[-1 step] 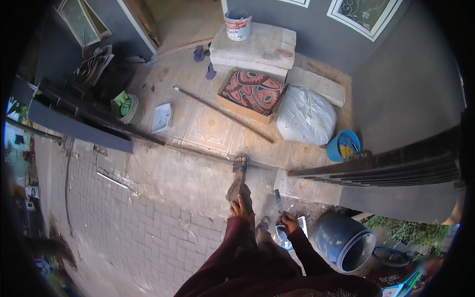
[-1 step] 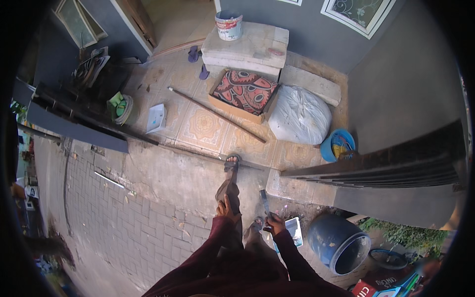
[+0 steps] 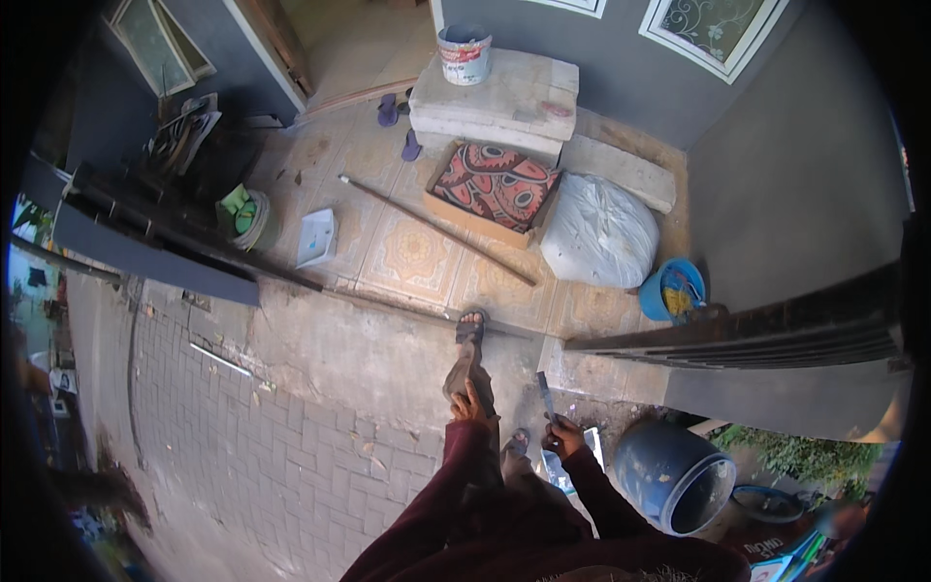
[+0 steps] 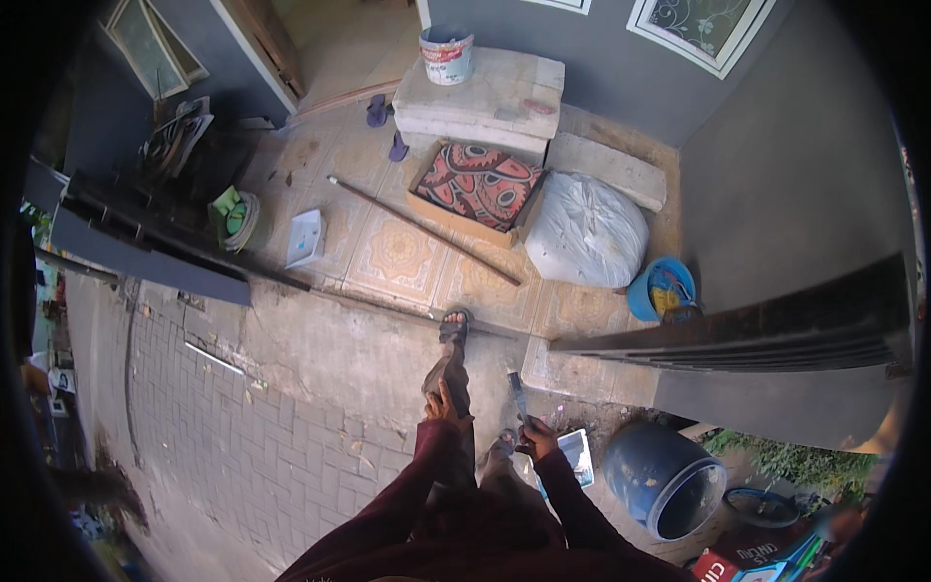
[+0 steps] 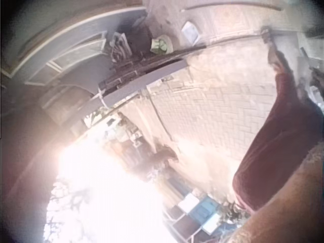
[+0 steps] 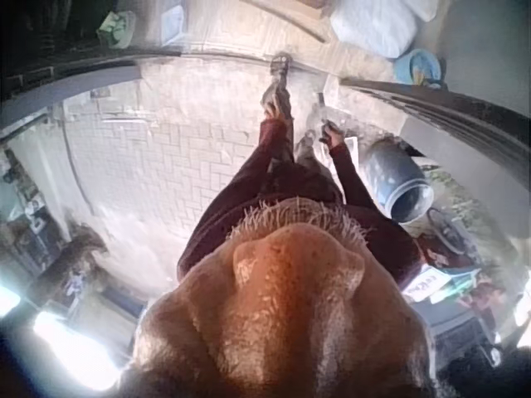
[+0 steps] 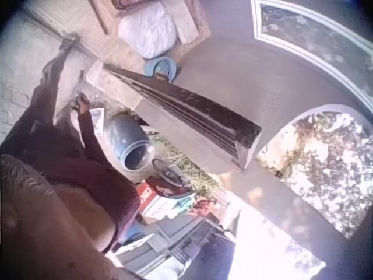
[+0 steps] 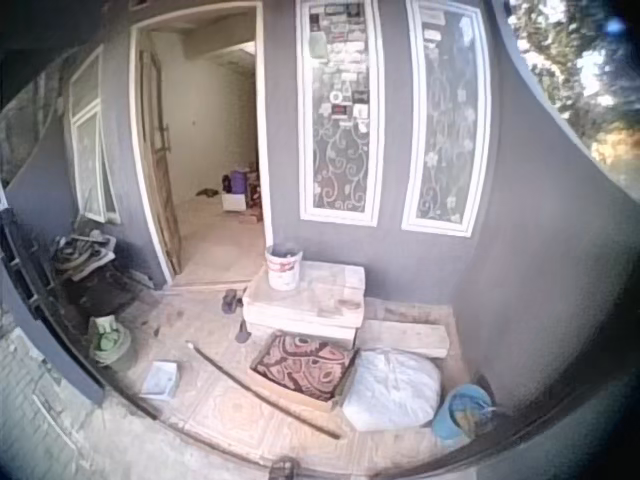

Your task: The person paints the lower edge of a wall using a brush, periodically dipping it into a tray of grey paint.

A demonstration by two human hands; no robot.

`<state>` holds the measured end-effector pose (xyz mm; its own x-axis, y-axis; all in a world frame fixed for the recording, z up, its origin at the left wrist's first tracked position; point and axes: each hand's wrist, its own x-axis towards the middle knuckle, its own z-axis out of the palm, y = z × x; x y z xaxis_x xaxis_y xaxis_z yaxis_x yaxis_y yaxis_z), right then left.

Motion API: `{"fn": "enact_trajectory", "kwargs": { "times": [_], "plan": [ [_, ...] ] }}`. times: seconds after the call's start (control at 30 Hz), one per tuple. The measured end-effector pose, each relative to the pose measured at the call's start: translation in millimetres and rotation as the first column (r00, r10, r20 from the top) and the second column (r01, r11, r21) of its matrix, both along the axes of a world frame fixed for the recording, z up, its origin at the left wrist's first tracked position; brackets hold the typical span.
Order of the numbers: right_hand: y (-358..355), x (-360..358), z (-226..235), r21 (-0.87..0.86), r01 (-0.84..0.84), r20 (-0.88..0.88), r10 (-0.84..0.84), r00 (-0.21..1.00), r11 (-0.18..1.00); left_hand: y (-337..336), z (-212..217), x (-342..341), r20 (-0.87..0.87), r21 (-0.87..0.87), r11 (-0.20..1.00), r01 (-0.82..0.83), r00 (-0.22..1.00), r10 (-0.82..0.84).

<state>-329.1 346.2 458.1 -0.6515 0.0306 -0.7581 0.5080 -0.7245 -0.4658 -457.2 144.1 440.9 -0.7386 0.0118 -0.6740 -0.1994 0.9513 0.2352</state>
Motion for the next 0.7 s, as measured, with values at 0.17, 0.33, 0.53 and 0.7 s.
{"fn": "enact_trajectory", "kwargs": {
  "times": [0.17, 0.33, 0.53, 0.7],
  "plan": [
    [9.7, -79.4, -7.4, 0.244, 0.023, 0.135, -0.057, 0.989, 0.97, 32.5, -2.9, -92.1, 0.026, -0.027, 0.996, -0.082, 0.996, 0.083],
    [25.8, -121.0, -52.2, 0.409, -0.022, 0.118, -0.03, 0.993, 0.912, 47.1, -14.3, -120.7, -0.072, -0.064, 0.996, -0.057, 0.996, 0.053],
    [33.1, -181.9, -93.7, 0.411, 0.09, 0.076, -0.132, 0.988, 0.907, 35.2, -26.8, -138.8, -0.192, -0.035, 0.995, 0.09, 0.977, -0.095],
    [43.6, -222.4, -143.0, 0.38, 0.128, 0.031, -0.151, 0.988, 0.916, 35.8, -34.3, -156.7, -0.272, -0.009, 0.985, 0.174, 0.947, -0.17]
  ]
}}
